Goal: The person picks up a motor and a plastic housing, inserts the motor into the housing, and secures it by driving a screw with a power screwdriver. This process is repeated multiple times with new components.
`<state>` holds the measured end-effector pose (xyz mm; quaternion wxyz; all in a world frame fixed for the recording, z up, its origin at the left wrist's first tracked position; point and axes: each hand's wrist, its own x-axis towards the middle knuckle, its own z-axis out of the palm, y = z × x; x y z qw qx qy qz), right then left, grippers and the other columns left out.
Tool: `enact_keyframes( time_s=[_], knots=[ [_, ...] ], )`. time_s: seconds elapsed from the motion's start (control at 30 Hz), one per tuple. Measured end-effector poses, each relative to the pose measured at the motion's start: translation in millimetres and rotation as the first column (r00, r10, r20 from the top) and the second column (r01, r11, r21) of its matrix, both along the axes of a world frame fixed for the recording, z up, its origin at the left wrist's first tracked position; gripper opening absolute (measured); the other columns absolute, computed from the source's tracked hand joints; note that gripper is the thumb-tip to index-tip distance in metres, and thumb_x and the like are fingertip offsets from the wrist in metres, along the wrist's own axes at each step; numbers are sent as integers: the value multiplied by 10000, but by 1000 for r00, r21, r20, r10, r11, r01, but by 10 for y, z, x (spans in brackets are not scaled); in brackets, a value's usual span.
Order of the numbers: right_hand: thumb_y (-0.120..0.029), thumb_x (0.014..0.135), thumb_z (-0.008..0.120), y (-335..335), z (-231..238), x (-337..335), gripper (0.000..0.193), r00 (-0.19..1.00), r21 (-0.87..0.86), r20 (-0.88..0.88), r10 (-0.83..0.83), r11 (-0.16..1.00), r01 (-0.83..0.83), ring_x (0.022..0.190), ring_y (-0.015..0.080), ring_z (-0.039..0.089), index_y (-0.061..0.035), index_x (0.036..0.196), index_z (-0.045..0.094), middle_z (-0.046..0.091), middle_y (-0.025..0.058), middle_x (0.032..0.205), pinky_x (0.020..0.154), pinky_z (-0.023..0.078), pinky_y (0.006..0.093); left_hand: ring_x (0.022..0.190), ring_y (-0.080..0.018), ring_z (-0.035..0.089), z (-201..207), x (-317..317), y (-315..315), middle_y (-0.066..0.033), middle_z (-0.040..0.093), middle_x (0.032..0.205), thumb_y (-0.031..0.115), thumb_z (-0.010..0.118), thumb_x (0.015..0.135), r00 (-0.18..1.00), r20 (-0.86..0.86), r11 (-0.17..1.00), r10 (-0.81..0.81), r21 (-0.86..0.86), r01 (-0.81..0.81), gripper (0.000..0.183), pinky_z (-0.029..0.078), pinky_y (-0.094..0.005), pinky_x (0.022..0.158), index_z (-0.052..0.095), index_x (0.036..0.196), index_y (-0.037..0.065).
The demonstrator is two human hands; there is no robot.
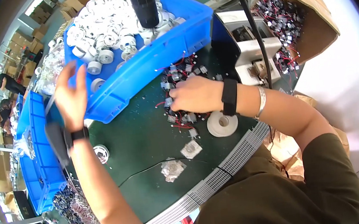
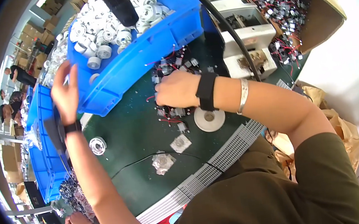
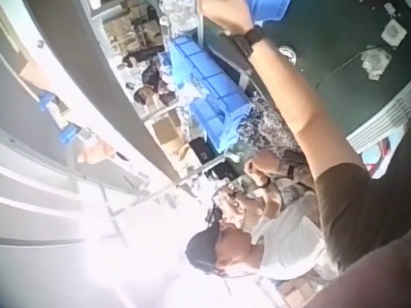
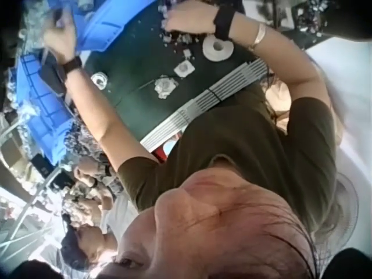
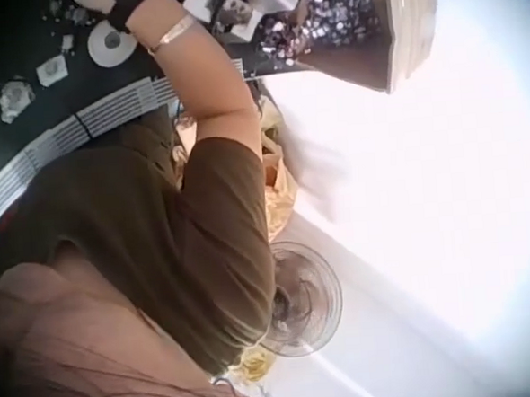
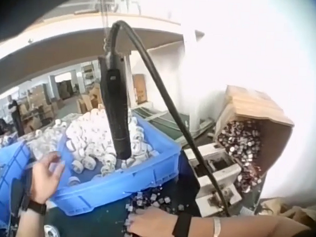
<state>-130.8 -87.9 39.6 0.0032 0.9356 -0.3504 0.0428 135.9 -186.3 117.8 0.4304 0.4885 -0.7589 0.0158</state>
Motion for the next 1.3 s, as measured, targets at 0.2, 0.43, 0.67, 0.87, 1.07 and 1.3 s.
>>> enact_keyframes(
  time_s=[0.2,0.43,0.67,0.87,1.07,1.3],
  knots=[
    [-112,712,583,-15,80,118,197,991,-145,70,116,984,-105,732,197,585,-111,907,558,526,47,815,585,492,326,1058,-326,566,-155,113,-1290,-203,604,1101,214,629,782,624,773,983,-117,182,-41,385,438,-394,906,596,1104,6],
    [-30,722,678,118,637,-82,171,711,159,654,-257,966,202,769,271,594,-48,875,602,581,92,858,667,499,321,956,-319,526,-438,-161,-1826,-189,542,1038,183,621,701,598,777,951,-196,300,-79,485,428,-396,858,533,1163,63],
    [-57,748,669,394,635,-186,169,724,230,678,-129,972,-42,753,295,607,-49,903,603,602,107,879,647,509,337,796,-337,636,-119,28,-1455,-225,633,819,352,695,750,782,615,952,-102,289,-104,477,487,-415,690,520,992,-19],
    [5,659,722,776,542,-427,221,499,394,798,-338,919,-6,785,211,619,-12,858,628,638,115,887,667,491,280,683,-201,587,499,-314,-132,-118,573,763,359,814,636,977,-10,974,-212,79,212,590,493,-301,641,516,987,-10],
    [-3,745,638,1054,321,-617,322,-6,546,833,-553,824,-153,806,154,591,27,1048,530,566,133,1047,682,506,251,876,-264,587,273,-657,959,-134,595,932,319,819,620,900,-85,900,-428,49,433,648,480,-342,780,553,1127,16],
    [28,796,614,1129,357,-703,287,60,546,836,-545,818,-180,847,155,612,21,1072,533,588,119,1043,754,507,260,957,-334,529,-633,-1318,1789,-145,519,1035,141,772,632,805,-145,755,-576,285,591,559,449,-383,810,547,1138,69]
  ],
)
